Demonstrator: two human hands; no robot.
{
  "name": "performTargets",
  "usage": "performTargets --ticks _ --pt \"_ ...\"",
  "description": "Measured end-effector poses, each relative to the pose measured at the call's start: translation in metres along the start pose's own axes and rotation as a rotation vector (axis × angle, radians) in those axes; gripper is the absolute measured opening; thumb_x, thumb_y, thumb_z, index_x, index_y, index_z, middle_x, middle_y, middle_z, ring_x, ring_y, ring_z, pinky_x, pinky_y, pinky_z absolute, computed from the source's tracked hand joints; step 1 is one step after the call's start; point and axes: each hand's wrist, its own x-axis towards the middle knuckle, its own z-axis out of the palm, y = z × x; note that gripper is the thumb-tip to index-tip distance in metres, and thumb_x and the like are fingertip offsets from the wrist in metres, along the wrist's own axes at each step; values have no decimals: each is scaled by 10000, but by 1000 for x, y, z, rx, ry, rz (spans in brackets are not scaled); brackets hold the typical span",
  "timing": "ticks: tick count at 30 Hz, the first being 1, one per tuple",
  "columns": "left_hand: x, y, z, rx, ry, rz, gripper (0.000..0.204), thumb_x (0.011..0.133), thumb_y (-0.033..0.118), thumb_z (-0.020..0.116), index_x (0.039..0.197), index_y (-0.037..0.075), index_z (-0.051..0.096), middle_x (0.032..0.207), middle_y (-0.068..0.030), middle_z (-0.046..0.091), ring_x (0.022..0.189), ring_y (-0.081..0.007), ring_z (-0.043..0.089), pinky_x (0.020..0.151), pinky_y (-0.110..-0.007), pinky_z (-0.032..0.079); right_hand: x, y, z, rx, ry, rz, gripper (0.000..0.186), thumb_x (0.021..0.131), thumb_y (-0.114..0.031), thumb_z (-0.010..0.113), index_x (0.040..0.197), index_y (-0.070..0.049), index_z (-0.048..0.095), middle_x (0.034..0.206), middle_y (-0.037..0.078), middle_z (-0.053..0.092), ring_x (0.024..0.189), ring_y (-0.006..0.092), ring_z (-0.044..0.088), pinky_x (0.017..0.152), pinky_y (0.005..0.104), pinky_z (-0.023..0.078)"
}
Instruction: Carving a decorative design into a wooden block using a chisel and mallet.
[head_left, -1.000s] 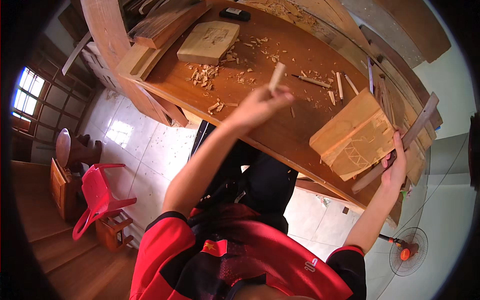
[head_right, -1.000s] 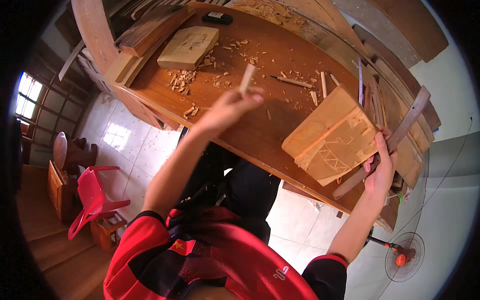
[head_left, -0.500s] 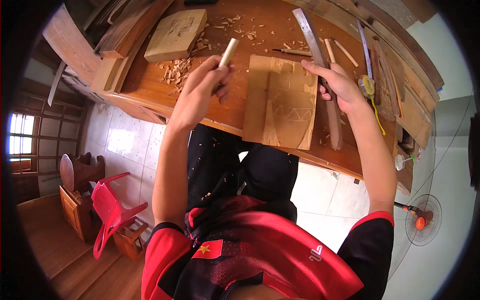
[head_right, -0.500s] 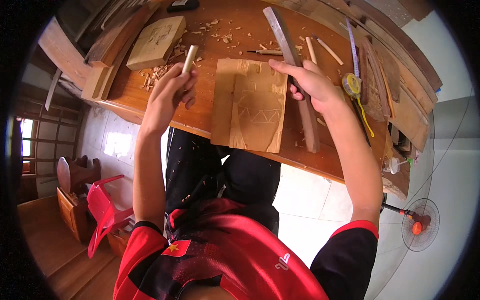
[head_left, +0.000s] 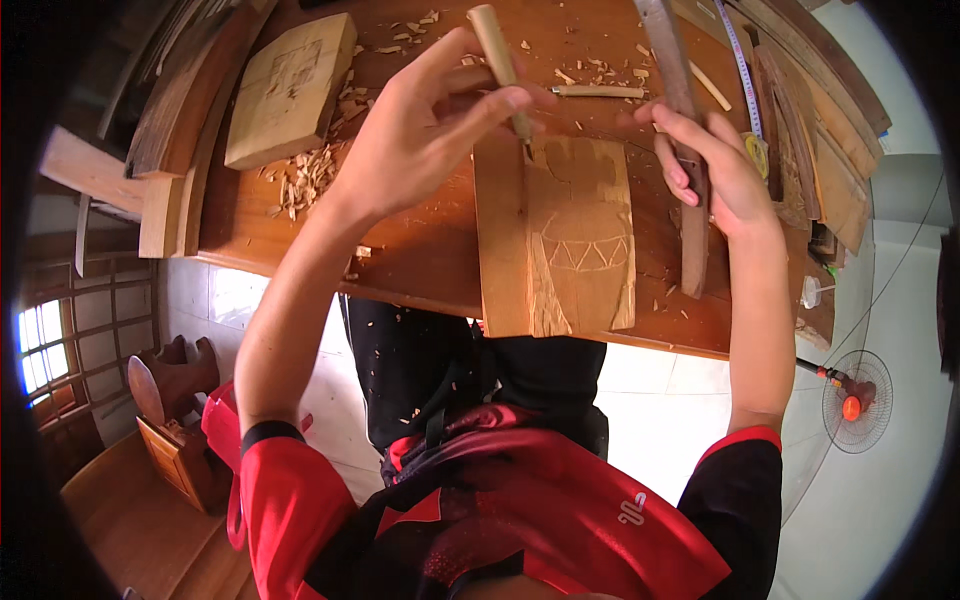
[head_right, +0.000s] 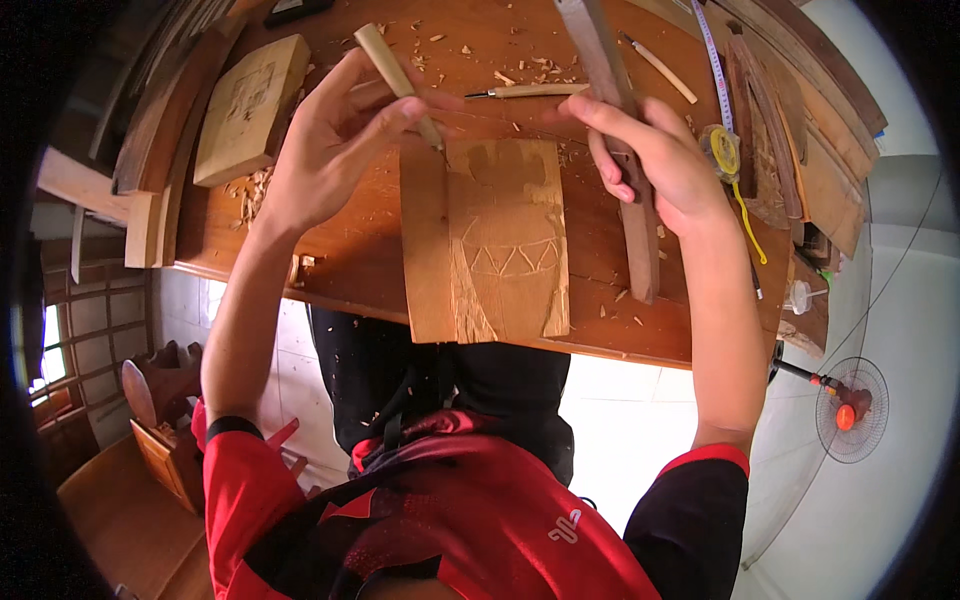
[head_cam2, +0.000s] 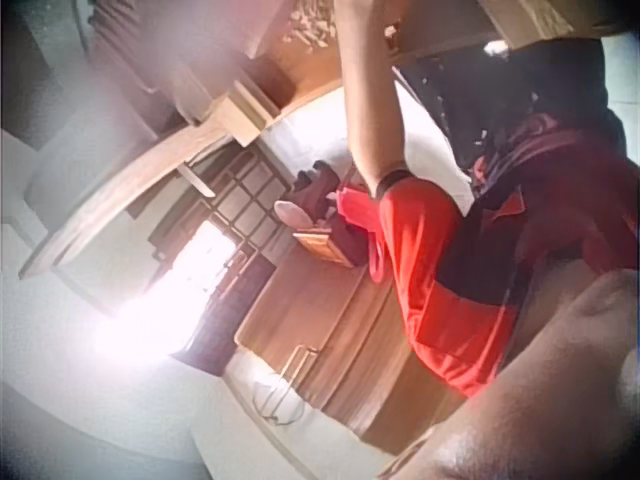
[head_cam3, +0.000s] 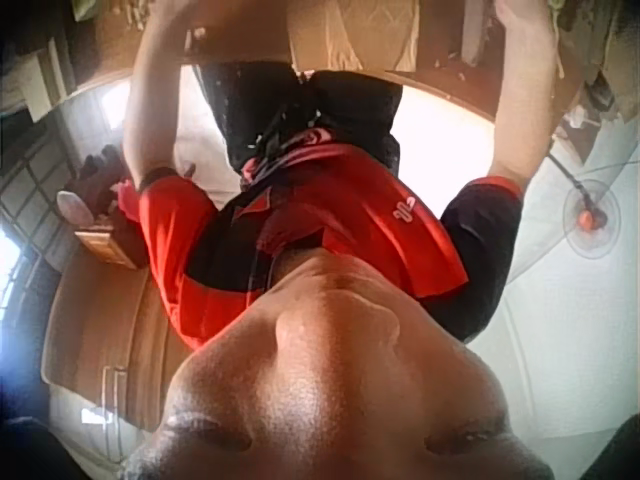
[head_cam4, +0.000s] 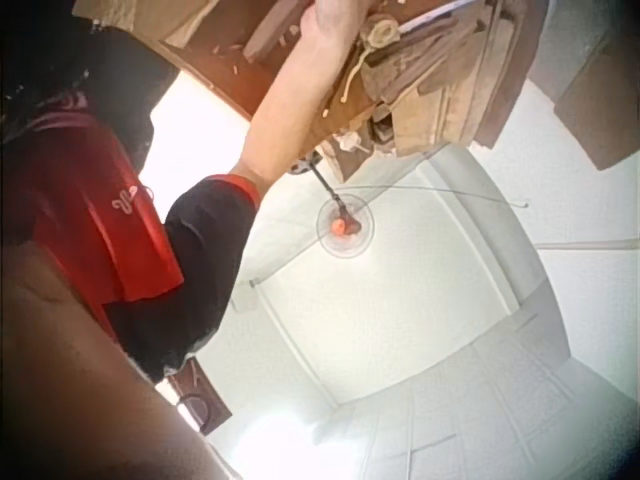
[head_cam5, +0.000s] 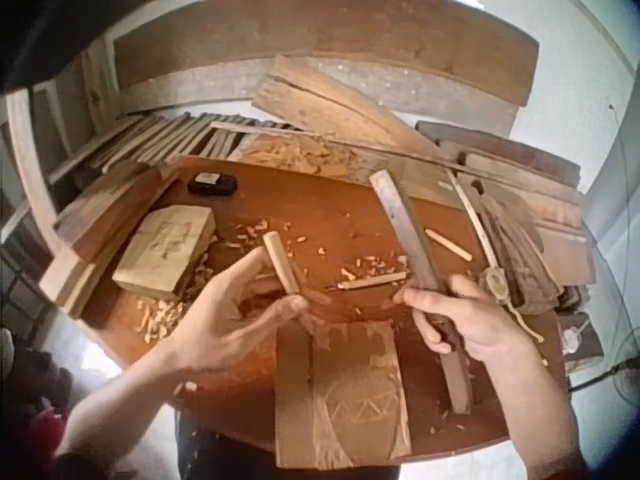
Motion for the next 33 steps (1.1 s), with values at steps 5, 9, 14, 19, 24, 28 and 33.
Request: performTargets --ticks 5,9,14,19,24,28,33 --pt "18 -6 -4 79 -204 29 252 1063 66 565 1280 -25 475 1188 -215 713 1124 -269 708 980 -391 569 -3 5 -10 93 3 -115 402 1018 -363 637 1098 29 686 577 -8 476 450 37 391 421 214 304" --pt "12 -16 -3 60 -202 96 254 1066 23 526 1304 -24 455 1214 -241 694 1146 -294 701 1016 -411 556 -7 15 -22 186 -20 -186 387 1056 -315 569 1162 53 621 759 57 619 454 30 404 391 195 321" --pt "5 -27 -4 -59 -187 187 256 1062 -34 464 1313 -22 416 1244 -307 653 1161 -365 686 1024 -484 558 -7 20 -23 222 -35 -186 416 1056 -336 566 1190 57 573 1093 130 643 506 17 443 389 175 356" --pt "1 -41 -2 -50 -180 234 243 1066 -23 463 1303 -19 407 1226 -318 654 1138 -367 694 996 -493 573 -12 24 -28 224 -78 -205 454 1056 -352 561 1218 72 541 1112 143 604 539 20 455 392 169 358" --pt "4 -44 1 -70 -156 294 244 1073 -2 464 1303 -14 383 1198 -320 664 1109 -365 707 975 -483 584 -18 24 -34 218 -69 -253 507 1059 -380 553 1264 82 509 1130 153 559 566 23 456 400 164 361" --pt "3 -42 0 -6 -139 285 226 1075 -13 446 1290 -6 376 1178 -321 674 1095 -372 710 984 -482 572 -18 26 -35 234 -62 -253 522 1055 -392 555 1263 83 504 1126 144 551 562 22 449 401 164 360" --pt "4 -40 -1 40 -196 349 246 1070 -32 440 1301 4 362 1165 -331 674 1123 -387 695 1006 -481 544 -19 27 -38 207 -74 -290 563 1042 -424 568 1254 92 494 1123 140 541 565 19 447 401 165 358"
